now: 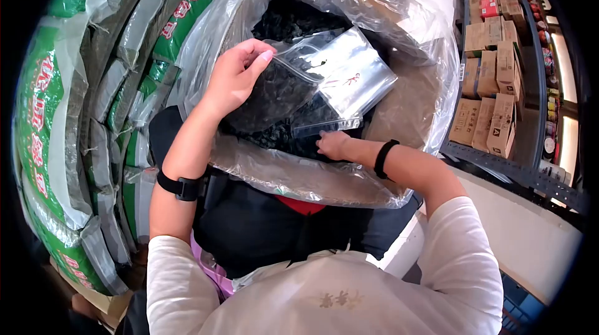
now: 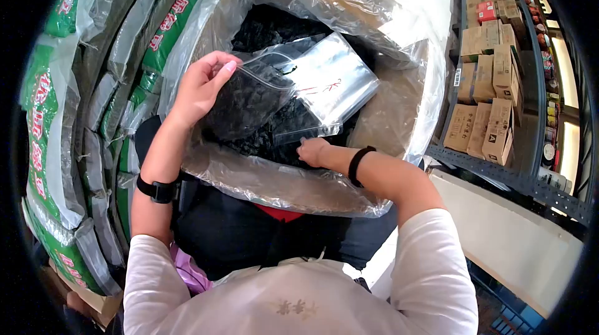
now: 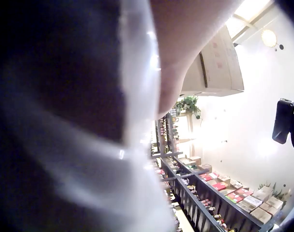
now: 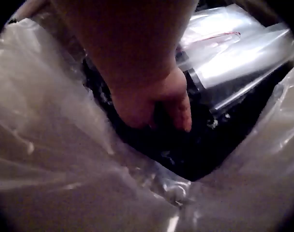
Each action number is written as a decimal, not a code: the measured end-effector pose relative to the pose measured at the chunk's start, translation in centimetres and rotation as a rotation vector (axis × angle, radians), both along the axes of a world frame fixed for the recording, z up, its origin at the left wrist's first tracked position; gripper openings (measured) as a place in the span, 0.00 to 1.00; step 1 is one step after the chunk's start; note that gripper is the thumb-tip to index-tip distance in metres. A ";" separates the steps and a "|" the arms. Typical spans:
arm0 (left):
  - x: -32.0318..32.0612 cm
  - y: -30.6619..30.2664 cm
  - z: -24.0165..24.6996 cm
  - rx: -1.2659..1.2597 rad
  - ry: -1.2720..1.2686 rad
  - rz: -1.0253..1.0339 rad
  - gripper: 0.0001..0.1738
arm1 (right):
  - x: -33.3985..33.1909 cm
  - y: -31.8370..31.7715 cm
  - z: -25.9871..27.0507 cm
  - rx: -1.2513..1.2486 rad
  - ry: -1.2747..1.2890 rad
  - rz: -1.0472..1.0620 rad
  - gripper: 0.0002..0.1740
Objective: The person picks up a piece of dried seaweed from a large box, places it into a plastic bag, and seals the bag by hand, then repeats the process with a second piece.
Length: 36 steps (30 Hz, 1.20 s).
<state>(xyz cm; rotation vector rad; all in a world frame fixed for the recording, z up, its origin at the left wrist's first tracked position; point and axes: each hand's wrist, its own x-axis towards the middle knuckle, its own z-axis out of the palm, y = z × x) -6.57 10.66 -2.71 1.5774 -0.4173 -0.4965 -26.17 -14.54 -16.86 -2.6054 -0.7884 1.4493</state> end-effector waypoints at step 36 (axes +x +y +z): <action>0.0 0.0 0.3 0.097 -0.034 0.008 0.11 | 9.8 -3.9 10.2 0.085 -0.382 -0.736 0.15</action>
